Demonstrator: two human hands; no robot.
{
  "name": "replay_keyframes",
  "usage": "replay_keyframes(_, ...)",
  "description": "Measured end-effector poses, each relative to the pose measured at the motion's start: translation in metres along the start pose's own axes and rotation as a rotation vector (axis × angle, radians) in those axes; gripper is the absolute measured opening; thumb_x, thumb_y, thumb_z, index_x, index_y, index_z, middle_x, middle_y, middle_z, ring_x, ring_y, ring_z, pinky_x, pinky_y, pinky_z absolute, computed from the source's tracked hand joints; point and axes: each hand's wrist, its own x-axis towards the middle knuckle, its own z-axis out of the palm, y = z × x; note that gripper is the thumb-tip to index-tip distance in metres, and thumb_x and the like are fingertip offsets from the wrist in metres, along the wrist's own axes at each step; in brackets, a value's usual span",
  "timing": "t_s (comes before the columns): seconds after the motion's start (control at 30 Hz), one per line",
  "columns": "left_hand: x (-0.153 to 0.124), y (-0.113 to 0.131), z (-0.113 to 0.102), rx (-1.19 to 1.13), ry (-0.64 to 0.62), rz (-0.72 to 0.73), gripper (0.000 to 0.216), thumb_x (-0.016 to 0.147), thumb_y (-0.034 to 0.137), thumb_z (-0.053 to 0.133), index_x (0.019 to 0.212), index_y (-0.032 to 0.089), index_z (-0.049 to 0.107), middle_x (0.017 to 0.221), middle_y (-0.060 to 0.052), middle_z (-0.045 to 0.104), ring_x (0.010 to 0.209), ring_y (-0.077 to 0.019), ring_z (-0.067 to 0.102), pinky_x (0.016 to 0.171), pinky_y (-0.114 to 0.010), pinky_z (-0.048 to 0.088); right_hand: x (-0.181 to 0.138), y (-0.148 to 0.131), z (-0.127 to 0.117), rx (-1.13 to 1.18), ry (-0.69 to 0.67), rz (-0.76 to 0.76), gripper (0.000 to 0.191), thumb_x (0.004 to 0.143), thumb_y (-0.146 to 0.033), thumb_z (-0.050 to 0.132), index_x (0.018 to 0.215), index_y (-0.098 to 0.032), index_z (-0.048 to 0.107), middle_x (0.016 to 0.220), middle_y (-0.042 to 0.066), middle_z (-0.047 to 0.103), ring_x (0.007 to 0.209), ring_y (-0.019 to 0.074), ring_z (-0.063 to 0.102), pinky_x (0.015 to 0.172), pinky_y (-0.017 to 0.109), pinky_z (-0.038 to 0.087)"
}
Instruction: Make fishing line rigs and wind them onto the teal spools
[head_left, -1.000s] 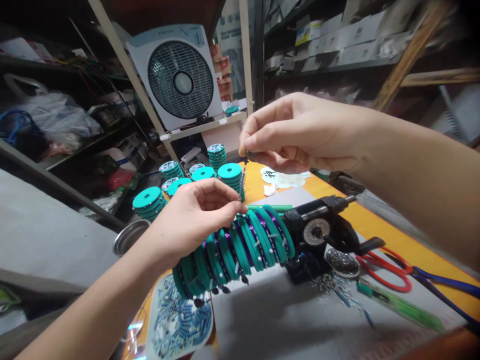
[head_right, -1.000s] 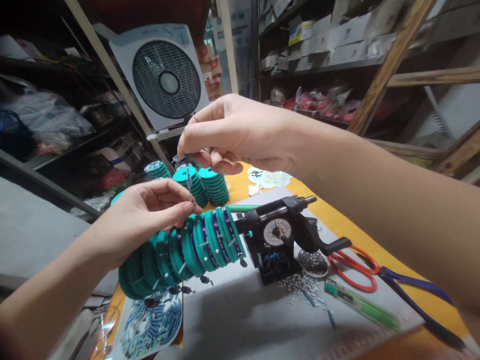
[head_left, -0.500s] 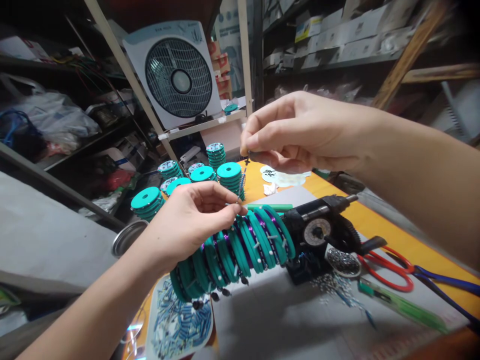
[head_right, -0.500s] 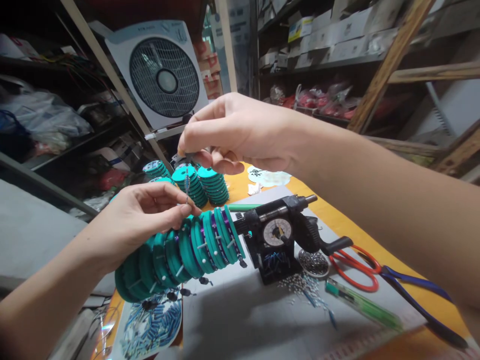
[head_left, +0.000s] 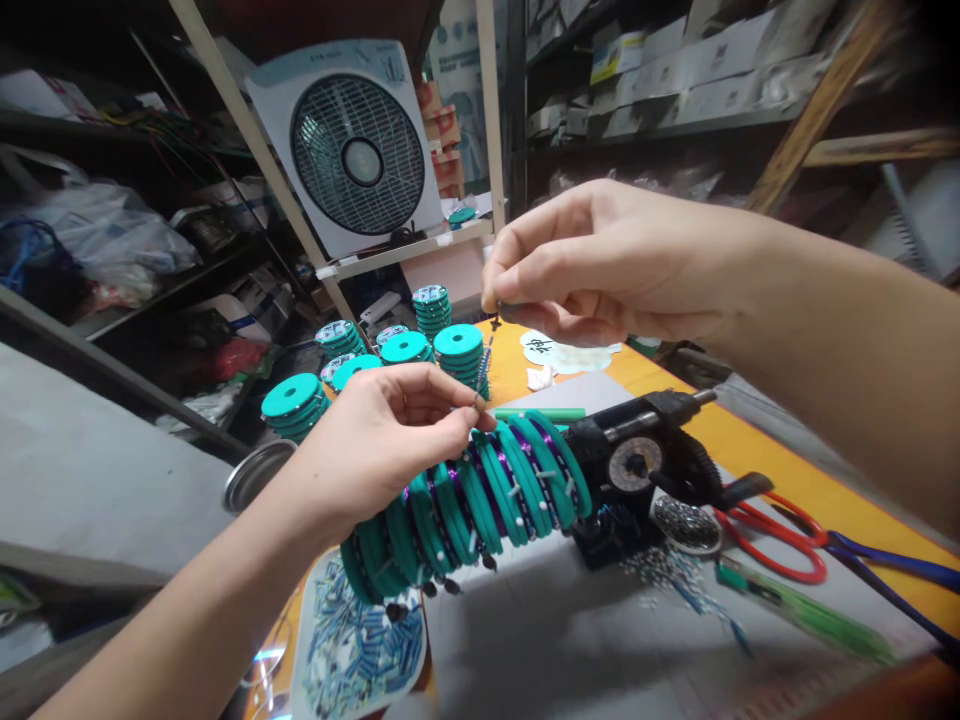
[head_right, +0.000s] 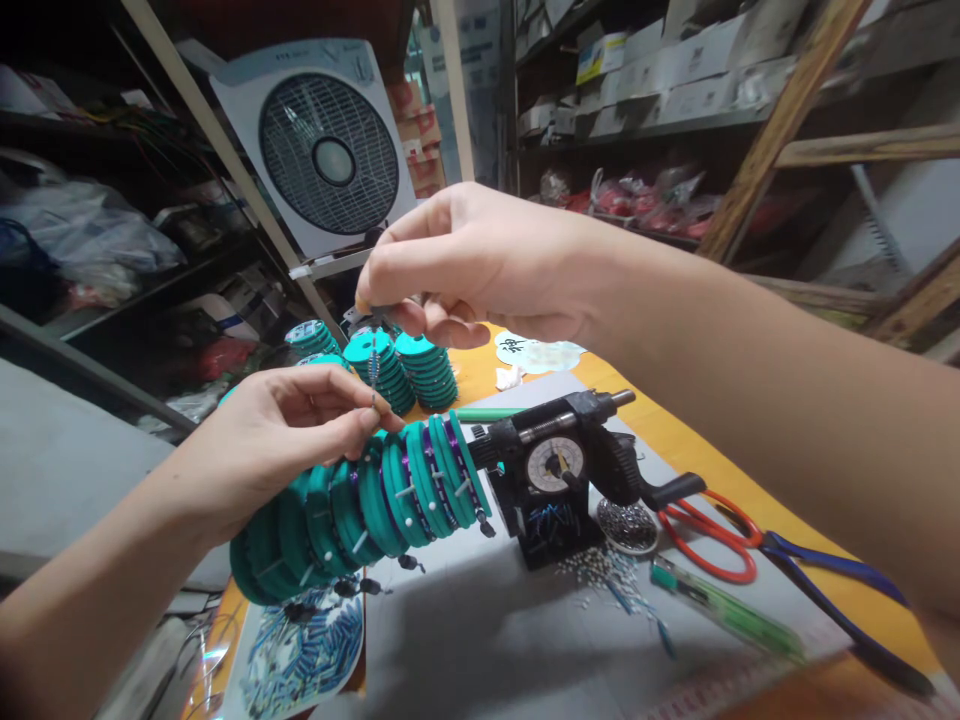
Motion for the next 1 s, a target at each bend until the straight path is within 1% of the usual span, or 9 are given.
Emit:
replay_keyframes(0.27, -0.0001, -0.0007, -0.0001, 0.008, -0.008, 0.008, 0.004, 0.077, 0.020, 0.069, 0.079, 0.017, 0.069, 0.077, 0.002, 0.072, 0.062, -0.0036, 0.059, 0.058, -0.010, 0.046, -0.0025, -0.0019, 0.0025, 0.012, -0.011, -0.008, 0.012, 0.081, -0.006, 0.053, 0.074, -0.007, 0.063, 0.049, -0.002, 0.053, 0.038, 0.0035, 0.044, 0.031, 0.010, 0.033)
replay_keyframes(0.47, -0.0002, -0.0012, 0.0000, 0.010, -0.023, 0.015, 0.005, 0.078, 0.022, 0.069, 0.080, 0.017, 0.068, 0.080, 0.001, 0.072, 0.067, -0.0050, 0.061, 0.061, -0.011, 0.047, -0.0037, -0.0037, 0.0050, 0.015, 0.010, 0.003, 0.010, 0.078, -0.007, 0.056, 0.070, -0.008, 0.063, 0.047, -0.001, 0.051, 0.038, 0.0050, 0.043, 0.030, 0.011, 0.034)
replay_keyframes(0.6, 0.0001, -0.0015, 0.0002, 0.019, -0.030, 0.026, 0.007, 0.079, 0.024, 0.069, 0.080, 0.017, 0.068, 0.082, 0.000, 0.072, 0.071, -0.0073, 0.063, 0.063, -0.014, 0.047, -0.0064, -0.0056, 0.0037, -0.026, -0.011, 0.019, 0.011, 0.080, -0.009, 0.055, 0.072, -0.011, 0.062, 0.054, -0.001, 0.052, 0.041, 0.0062, 0.046, 0.032, 0.013, 0.031)
replay_keyframes(0.7, -0.0003, -0.0010, 0.0003, 0.021, -0.036, 0.023, 0.008, 0.079, 0.025, 0.069, 0.081, 0.017, 0.068, 0.083, -0.001, 0.072, 0.073, -0.0087, 0.064, 0.063, -0.015, 0.047, -0.0076, -0.0076, 0.0031, -0.042, -0.026, 0.037, 0.015, 0.082, -0.009, 0.054, 0.069, -0.012, 0.061, 0.055, -0.001, 0.052, 0.042, 0.0060, 0.047, 0.033, 0.014, 0.031)
replay_keyframes(0.87, -0.0011, -0.0009, 0.0010, 0.001, -0.018, 0.028, 0.009, 0.078, 0.024, 0.068, 0.085, 0.017, 0.067, 0.084, -0.001, 0.071, 0.068, -0.0083, 0.061, 0.059, -0.016, 0.046, -0.0052, -0.0072, 0.0026, -0.024, -0.026, 0.038, 0.016, 0.080, -0.007, 0.057, 0.066, -0.013, 0.062, 0.052, -0.002, 0.052, 0.039, 0.0048, 0.045, 0.032, 0.014, 0.033)
replay_keyframes(1.0, -0.0012, -0.0020, 0.0019, -0.019, -0.005, 0.034, 0.017, 0.074, 0.024, 0.073, 0.088, 0.018, 0.065, 0.082, 0.001, 0.069, 0.067, -0.0072, 0.058, 0.059, -0.015, 0.045, -0.0041, -0.0061, 0.0026, -0.006, -0.020, 0.046, 0.014, 0.079, -0.009, 0.061, 0.067, -0.013, 0.063, 0.051, -0.002, 0.052, 0.038, 0.0044, 0.044, 0.032, 0.014, 0.031)
